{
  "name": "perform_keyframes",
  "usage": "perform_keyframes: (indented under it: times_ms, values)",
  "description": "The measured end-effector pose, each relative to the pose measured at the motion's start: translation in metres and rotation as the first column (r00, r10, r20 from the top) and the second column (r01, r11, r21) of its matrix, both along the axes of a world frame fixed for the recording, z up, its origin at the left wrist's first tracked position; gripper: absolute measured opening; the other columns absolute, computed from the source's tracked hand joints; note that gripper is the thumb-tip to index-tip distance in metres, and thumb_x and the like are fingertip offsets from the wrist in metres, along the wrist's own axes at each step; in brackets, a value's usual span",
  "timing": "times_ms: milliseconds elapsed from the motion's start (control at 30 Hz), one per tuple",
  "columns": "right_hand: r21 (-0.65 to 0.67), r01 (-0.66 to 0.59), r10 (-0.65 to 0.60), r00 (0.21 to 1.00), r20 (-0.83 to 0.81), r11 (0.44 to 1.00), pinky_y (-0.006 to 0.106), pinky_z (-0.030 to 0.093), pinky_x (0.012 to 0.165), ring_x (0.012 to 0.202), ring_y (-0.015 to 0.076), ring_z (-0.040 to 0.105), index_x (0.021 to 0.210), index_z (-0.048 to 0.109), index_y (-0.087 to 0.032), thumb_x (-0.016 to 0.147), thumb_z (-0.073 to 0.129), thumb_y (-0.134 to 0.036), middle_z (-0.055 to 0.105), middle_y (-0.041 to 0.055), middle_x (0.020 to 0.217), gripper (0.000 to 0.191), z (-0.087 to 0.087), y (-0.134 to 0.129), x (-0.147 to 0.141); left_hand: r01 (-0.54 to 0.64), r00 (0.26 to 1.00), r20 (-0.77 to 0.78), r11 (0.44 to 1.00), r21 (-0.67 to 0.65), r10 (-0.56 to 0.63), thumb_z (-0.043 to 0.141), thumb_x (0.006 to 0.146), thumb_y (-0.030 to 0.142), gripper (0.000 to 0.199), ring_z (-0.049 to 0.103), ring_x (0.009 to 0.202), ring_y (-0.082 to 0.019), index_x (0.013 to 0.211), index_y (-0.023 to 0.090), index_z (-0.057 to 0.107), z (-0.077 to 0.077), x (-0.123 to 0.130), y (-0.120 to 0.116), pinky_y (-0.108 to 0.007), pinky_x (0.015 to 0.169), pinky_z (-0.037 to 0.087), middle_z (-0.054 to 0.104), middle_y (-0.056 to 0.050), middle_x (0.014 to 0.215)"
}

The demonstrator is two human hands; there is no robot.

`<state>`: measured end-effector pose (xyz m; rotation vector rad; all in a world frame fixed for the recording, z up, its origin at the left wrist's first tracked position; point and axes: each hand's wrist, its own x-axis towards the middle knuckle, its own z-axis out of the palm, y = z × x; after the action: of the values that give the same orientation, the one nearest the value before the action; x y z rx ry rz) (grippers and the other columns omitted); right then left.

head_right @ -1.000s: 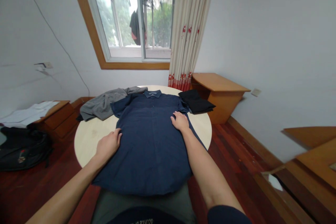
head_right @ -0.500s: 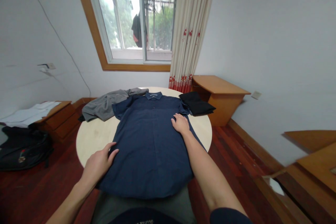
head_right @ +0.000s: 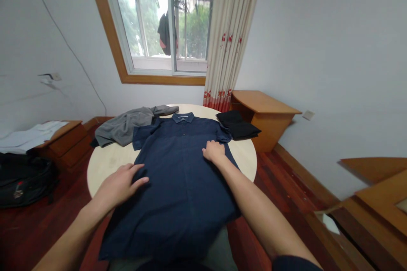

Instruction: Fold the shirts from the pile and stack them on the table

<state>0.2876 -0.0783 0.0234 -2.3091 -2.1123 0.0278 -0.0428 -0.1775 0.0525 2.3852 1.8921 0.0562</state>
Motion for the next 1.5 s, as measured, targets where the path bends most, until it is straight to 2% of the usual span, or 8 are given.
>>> perform_keyframes:
  times_ms: [167,467,700,800,900,1033,1267,1500]
  values:
    - [0.074,-0.237,0.242,0.968,-0.069,0.969,0.045,0.031,0.114,0.141,0.0298,0.041,0.141,0.053,-0.016,0.096,0.049,-0.044,0.043,0.0155,0.154,0.053,-0.001,0.050,-0.023,0.296,0.955,-0.007,0.954,-0.043,-0.297,0.043,0.096,0.055,0.065,0.033,0.146,-0.030,0.146,0.013,0.048,-0.016,0.062,0.101,-0.043,0.118,0.027,0.035,-0.017,0.159]
    - [0.056,-0.262,0.268,0.941,-0.207,0.963,0.045,0.016,0.121,0.151,0.0221,0.021,0.154,0.036,-0.019,0.102,0.031,-0.052,0.027,0.0091,0.163,0.061,-0.035,0.123,-0.019,0.246,0.967,0.064,0.969,0.015,-0.247,0.023,0.100,0.060,0.072,0.015,0.153,-0.027,0.156,0.016,0.030,-0.068,0.088,0.227,-0.051,0.122,0.015,0.019,-0.009,0.165]
    - [0.027,0.009,-0.005,0.990,-0.141,1.000,0.044,0.016,0.122,0.152,0.0256,0.018,0.156,0.031,-0.014,0.102,0.026,-0.054,0.022,0.0105,0.165,0.068,-0.038,0.149,0.054,0.102,0.995,0.018,0.994,0.027,-0.102,0.021,0.099,0.061,0.076,0.015,0.153,-0.028,0.157,0.014,0.028,-0.067,0.057,0.265,-0.043,0.121,0.021,0.019,-0.010,0.165]
    - [-0.008,0.048,-0.048,0.992,-0.113,0.999,0.048,0.018,0.120,0.151,0.0281,0.021,0.155,0.032,-0.011,0.102,0.028,-0.048,0.024,0.0140,0.164,0.065,-0.031,0.163,0.041,0.060,0.997,-0.040,0.998,-0.013,-0.061,0.023,0.100,0.056,0.068,0.017,0.152,-0.032,0.157,0.021,0.029,-0.060,0.076,0.276,-0.052,0.119,0.023,0.019,-0.009,0.166]
    - [0.045,-0.102,0.107,0.987,-0.124,0.994,0.049,0.014,0.121,0.152,0.0251,0.016,0.155,0.032,-0.014,0.101,0.030,-0.050,0.022,0.0113,0.164,0.065,-0.029,0.179,0.004,0.125,0.990,-0.067,0.992,-0.018,-0.126,0.024,0.100,0.049,0.061,0.016,0.152,-0.033,0.156,0.026,0.032,-0.058,0.104,0.288,-0.058,0.119,0.018,0.019,-0.007,0.166]
    - [0.040,-0.141,0.147,0.972,-0.185,0.989,0.048,0.013,0.122,0.153,0.0232,0.014,0.156,0.029,-0.017,0.101,0.026,-0.055,0.020,0.0078,0.165,0.068,-0.037,0.197,-0.020,0.107,0.994,0.022,0.994,0.010,-0.107,0.020,0.097,0.063,0.073,0.010,0.153,-0.031,0.158,0.024,0.026,-0.066,0.112,0.313,-0.056,0.121,0.012,0.015,-0.006,0.167]
    - [0.049,-0.018,0.026,0.985,-0.168,0.999,0.046,0.013,0.122,0.152,0.0266,0.016,0.156,0.030,-0.015,0.100,0.025,-0.059,0.020,0.0092,0.165,0.072,-0.044,0.224,0.022,-0.015,0.991,0.135,1.000,-0.012,0.017,0.026,0.096,0.065,0.080,0.005,0.153,-0.036,0.158,0.014,0.028,-0.070,0.085,0.351,-0.047,0.123,0.016,0.015,-0.012,0.166]
    - [0.080,0.110,-0.095,0.981,-0.167,0.991,0.048,0.016,0.121,0.151,0.0288,0.019,0.155,0.032,-0.013,0.099,0.025,-0.059,0.025,0.0116,0.164,0.073,-0.050,0.222,0.055,-0.057,0.984,0.172,0.998,0.025,0.052,0.028,0.097,0.060,0.078,0.007,0.153,-0.033,0.156,0.009,0.030,-0.073,0.078,0.351,-0.042,0.123,0.014,0.016,-0.015,0.166]
